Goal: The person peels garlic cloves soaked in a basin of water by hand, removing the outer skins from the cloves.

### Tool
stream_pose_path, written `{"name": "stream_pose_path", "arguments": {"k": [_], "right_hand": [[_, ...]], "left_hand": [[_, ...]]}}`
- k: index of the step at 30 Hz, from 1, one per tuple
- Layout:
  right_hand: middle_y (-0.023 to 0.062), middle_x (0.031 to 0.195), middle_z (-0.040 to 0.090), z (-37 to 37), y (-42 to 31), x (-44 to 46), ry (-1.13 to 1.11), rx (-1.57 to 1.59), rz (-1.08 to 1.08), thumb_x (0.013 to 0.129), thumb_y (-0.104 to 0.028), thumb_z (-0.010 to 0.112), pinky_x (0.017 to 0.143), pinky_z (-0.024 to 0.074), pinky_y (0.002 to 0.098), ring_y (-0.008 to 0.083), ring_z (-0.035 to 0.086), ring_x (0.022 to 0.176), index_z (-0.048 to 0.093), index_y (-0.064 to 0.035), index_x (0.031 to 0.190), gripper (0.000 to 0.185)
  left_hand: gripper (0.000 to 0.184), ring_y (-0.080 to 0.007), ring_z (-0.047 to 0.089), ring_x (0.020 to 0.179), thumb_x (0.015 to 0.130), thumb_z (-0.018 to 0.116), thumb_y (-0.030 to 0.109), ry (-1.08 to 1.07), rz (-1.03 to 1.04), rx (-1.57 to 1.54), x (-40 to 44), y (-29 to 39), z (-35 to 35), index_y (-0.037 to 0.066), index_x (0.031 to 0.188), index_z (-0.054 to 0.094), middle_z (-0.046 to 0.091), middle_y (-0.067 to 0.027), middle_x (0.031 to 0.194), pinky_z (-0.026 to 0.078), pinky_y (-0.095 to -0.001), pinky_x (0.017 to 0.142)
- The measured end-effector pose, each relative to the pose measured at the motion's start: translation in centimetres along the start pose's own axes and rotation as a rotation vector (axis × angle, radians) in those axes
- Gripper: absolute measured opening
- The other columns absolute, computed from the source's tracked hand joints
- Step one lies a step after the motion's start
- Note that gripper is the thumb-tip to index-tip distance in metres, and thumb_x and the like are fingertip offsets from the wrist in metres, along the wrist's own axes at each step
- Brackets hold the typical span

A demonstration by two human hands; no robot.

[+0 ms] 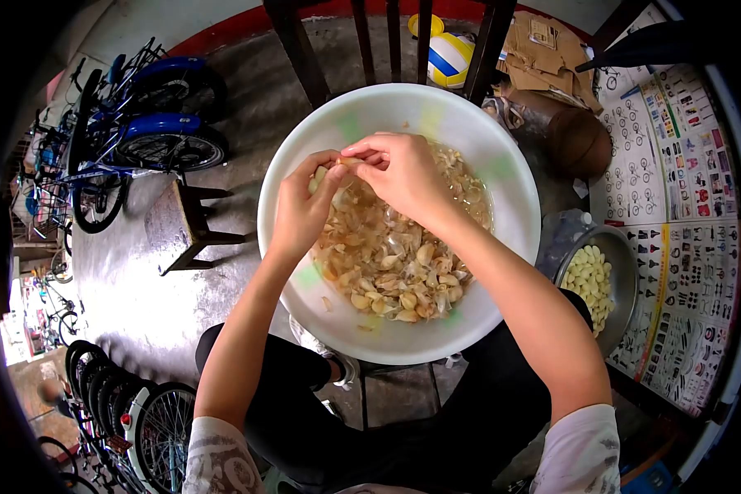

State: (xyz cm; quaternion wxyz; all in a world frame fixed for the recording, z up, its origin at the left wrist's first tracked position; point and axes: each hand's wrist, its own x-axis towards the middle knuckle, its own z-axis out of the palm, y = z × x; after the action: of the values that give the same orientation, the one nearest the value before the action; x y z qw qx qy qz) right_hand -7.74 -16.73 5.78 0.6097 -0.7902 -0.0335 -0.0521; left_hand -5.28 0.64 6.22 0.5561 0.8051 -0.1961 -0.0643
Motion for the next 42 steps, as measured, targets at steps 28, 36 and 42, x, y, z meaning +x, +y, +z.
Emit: {"name": "stream_pose_path", "arguments": {"k": [28,36,42], "right_hand": [[0.0102,0.086,0.061,-3.3,-3.4,0.2,-0.280,-0.347,-0.437,0.081,0.000,0.067,0.067,0.0479,0.0362,0.0284,0.060,0.076,0.059,0.0010,0.088,0.011],[0.0084,0.092,0.055,-2.6,-3.6,-0.4,-0.216,-0.505,-0.450,0.088,-0.003,0.058,0.072,0.0469,0.0392,0.0286,0.057,0.089,0.054,-0.0022,0.092,0.006],[0.0098,0.091,0.054,-3.2,-4.1,-0.1,-0.184,-0.449,-0.364,0.084,0.002,0.058,0.072,0.0462,0.0403,0.0298,0.056,0.087,0.051,-0.0011,0.087,0.009]], "left_hand": [[0.019,-0.0119,0.056,0.075,0.085,0.072,0.010,-0.164,0.151,-0.035,-0.4,0.5,-0.6,-0.004,0.098,0.066,0.063,-0.0051,0.084,0.046,-0.0262,0.071],[0.025,-0.0055,0.045,0.067,0.095,0.065,0.020,-0.164,0.084,-0.150,0.0,0.7,-1.0,-0.004,0.101,0.065,0.055,0.0018,0.079,0.038,-0.0206,0.060],[0.030,-0.0047,0.035,0.065,0.103,0.051,0.021,-0.051,-0.218,-0.717,0.4,-0.2,-0.9,-0.005,0.113,0.061,0.048,0.0021,0.078,0.029,-0.0197,0.056]]}}
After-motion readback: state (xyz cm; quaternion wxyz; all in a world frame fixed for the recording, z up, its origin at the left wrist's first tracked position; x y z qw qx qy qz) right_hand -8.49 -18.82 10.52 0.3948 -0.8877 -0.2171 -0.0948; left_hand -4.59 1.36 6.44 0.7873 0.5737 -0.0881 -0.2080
